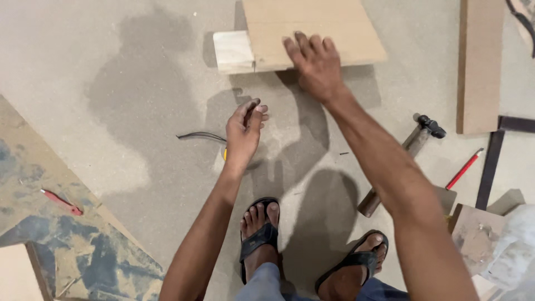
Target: The person hammers nails into pieces of wood using a hammer and by hand, occasionally measuring with a tape measure.
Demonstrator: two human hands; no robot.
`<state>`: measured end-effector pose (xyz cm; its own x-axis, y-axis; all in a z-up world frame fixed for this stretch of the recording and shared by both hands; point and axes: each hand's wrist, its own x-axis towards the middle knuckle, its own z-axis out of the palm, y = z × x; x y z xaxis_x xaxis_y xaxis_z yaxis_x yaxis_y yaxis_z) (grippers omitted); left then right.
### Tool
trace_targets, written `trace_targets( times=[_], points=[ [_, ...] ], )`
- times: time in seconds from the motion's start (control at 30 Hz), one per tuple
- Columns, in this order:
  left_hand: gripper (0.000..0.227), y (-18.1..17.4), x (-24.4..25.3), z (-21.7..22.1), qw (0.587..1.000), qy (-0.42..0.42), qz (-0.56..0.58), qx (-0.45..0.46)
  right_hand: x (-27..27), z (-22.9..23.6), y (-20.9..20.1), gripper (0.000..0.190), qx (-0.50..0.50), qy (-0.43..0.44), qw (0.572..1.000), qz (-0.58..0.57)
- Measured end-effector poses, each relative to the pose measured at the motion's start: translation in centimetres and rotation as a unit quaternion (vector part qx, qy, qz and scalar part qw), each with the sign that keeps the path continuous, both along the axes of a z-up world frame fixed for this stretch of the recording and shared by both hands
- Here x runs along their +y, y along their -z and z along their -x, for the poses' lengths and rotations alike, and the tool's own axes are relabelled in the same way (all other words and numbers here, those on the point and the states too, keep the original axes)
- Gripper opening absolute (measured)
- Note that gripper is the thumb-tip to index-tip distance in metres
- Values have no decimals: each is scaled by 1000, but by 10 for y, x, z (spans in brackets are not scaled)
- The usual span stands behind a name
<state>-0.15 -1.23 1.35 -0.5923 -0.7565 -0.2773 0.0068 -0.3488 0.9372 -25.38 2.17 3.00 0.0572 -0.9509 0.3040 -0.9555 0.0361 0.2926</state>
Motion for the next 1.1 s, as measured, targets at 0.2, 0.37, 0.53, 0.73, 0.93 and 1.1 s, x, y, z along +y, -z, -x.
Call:
trace_targets(
  times=[0.2, 0.37, 0.53, 0.73, 0.93, 1.1],
  points=[
    [40, 15, -14, -4, 995, -17, 42, -91, 27, -17, 49, 70, -104, -16, 994, 3],
    [31, 6, -26, 3, 994, -62, 58, -67, 27, -15, 41, 57, -16, -2, 1000, 14],
    [29, -3, -39, 3, 991, -79, 75, -80, 34, -24, 39, 60, -61, 31, 996, -62],
    [24, -5, -43, 0, 974, -80, 189, -100, 52, -37, 37, 75, -91, 61, 984, -140],
    [17, 17, -35, -3, 823, -77, 539, -165, 61, -46, 44, 61, -126, 56, 987, -80],
    [27, 51, -21, 16, 978, -16, 56, -198, 56, -56, 45, 65, -134, 57, 989, -38]
  ],
)
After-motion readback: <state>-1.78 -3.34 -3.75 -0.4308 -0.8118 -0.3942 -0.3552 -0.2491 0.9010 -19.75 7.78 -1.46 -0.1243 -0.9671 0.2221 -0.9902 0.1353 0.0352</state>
